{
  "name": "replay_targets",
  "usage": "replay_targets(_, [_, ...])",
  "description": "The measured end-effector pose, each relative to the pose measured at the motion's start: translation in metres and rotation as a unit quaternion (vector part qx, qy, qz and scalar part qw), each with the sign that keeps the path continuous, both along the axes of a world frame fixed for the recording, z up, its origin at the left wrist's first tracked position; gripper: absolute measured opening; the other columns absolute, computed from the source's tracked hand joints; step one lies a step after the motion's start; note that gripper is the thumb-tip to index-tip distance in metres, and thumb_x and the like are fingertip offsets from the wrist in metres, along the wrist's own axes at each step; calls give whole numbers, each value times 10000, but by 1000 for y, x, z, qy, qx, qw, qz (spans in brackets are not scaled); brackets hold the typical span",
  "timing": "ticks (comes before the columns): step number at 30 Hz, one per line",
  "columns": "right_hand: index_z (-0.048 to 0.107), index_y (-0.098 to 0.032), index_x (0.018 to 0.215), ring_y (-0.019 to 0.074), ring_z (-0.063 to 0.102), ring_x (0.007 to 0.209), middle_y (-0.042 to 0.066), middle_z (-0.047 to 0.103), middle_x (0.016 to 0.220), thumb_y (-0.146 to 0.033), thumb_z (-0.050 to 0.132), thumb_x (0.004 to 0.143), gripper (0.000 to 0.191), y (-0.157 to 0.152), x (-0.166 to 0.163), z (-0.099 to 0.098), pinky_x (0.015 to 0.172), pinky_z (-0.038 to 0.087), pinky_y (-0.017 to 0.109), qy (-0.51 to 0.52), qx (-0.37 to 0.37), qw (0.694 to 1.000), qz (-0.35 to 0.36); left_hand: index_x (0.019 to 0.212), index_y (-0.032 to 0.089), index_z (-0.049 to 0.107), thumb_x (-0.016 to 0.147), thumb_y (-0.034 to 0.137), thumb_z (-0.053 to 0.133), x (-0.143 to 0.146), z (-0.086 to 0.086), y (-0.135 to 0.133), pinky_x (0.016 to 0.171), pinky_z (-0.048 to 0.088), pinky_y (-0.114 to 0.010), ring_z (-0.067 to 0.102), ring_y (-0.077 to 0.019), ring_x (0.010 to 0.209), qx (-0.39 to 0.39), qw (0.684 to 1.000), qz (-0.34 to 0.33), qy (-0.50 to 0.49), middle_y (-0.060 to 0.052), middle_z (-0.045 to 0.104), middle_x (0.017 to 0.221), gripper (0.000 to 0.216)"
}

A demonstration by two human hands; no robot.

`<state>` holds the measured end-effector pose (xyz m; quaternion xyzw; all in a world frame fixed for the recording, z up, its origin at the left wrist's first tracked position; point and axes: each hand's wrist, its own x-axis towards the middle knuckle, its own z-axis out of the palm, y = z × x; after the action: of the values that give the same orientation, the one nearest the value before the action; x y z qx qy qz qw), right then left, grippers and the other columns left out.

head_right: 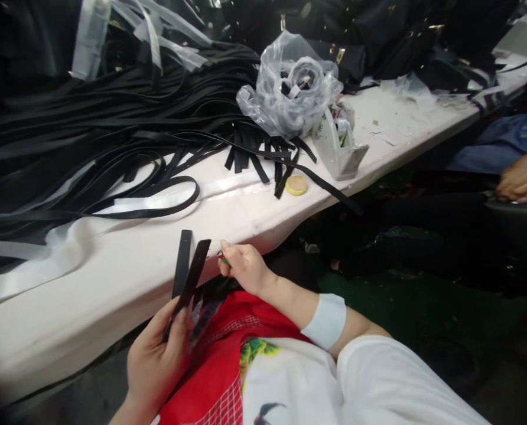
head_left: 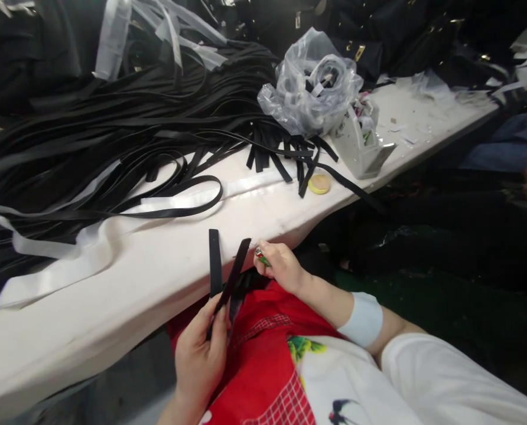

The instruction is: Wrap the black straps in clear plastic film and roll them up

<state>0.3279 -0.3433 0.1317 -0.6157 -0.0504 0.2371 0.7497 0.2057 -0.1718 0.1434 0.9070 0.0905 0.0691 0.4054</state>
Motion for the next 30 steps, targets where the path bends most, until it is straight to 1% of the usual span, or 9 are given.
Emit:
replay_targets(2, [484, -170, 509, 82, 328, 443, -24, 382, 453, -647, 350, 890, 625, -24, -10, -4, 467, 270, 247, 14, -15, 999, -39, 1126, 196, 657, 897, 295, 514, 9, 5, -9, 706, 560, -247, 692, -156, 706, -21, 998, -65, 13, -37, 748, 896, 287])
replay_targets(5, [448, -180, 480, 79, 277, 419, -28, 333, 433, -652, 337, 888, 634, -71, -32, -12, 438, 223, 250, 35, -48, 986, -156, 1115, 208, 663, 894, 278, 506, 34, 9, -32, 786, 558, -266, 705, -176, 823, -48, 975, -214, 24, -52, 748, 995, 280])
replay_targets(7, [444, -180, 475, 77, 272, 411, -27, 326, 429, -650, 334, 891, 637, -101, -48, -14, 431, 209, 249, 39, -68, 965, -249, 1116, 206, 664, 897, 302, 495, 52, 6, -54, 745, 565, -257, 704, -171, 772, -75, 952, -292, 44, -40, 752, 904, 293])
replay_targets(9, [452, -176, 480, 77, 293, 416, -20, 351, 441, -647, 342, 893, 636, -125, -62, -14, 431, 212, 246, 35, -79, 942, -323, 1103, 195, 669, 901, 346, 483, 67, -1, -78, 715, 570, -257, 701, -176, 740, -98, 935, -332, 77, -19, 735, 771, 313])
replay_targets(12, [470, -169, 489, 72, 302, 421, -15, 385, 462, -645, 371, 889, 630, -148, -74, -14, 428, 217, 242, 39, -59, 923, -379, 1085, 191, 678, 884, 409, 500, 79, -12, -107, 742, 569, -266, 704, -192, 799, -102, 921, -358, 111, -14, 732, 764, 346])
replay_targets(15, [490, -161, 495, 69, 314, 424, -13, 407, 474, -624, 384, 899, 624, -159, -76, -16, 435, 232, 240, 30, -39, 921, -387, 1070, 190, 687, 855, 451, 535, 84, -16, -120, 714, 566, -256, 701, -192, 788, -98, 911, -376, 135, -25, 747, 842, 371])
replay_targets(18, [495, -160, 500, 71, 329, 423, -14, 407, 472, -610, 362, 915, 627, -162, -70, -19, 437, 239, 241, 19, -31, 926, -375, 1064, 180, 687, 843, 474, 544, 86, -15, -123, 651, 562, -249, 686, -184, 703, -106, 907, -371, 170, -16, 729, 758, 394])
replay_targets(22, [481, -160, 494, 67, 325, 418, -17, 405, 471, -633, 354, 906, 640, -160, -59, -26, 428, 240, 237, 15, -15, 935, -353, 1055, 186, 687, 839, 478, 553, 86, -15, -123, 632, 553, -244, 674, -184, 702, -116, 914, -342, 185, -14, 716, 749, 388])
replay_targets(30, [530, -152, 609, 62, 348, 421, -17, 451, 501, -719, 451, 814, 608, -158, -51, -35, 395, 234, 201, 68, 40, 932, -353, 1067, 171, 661, 854, 470, 538, 80, -15, -123, 538, 499, -221, 586, -144, 561, -123, 912, -329, 210, 11, 648, 639, 387])
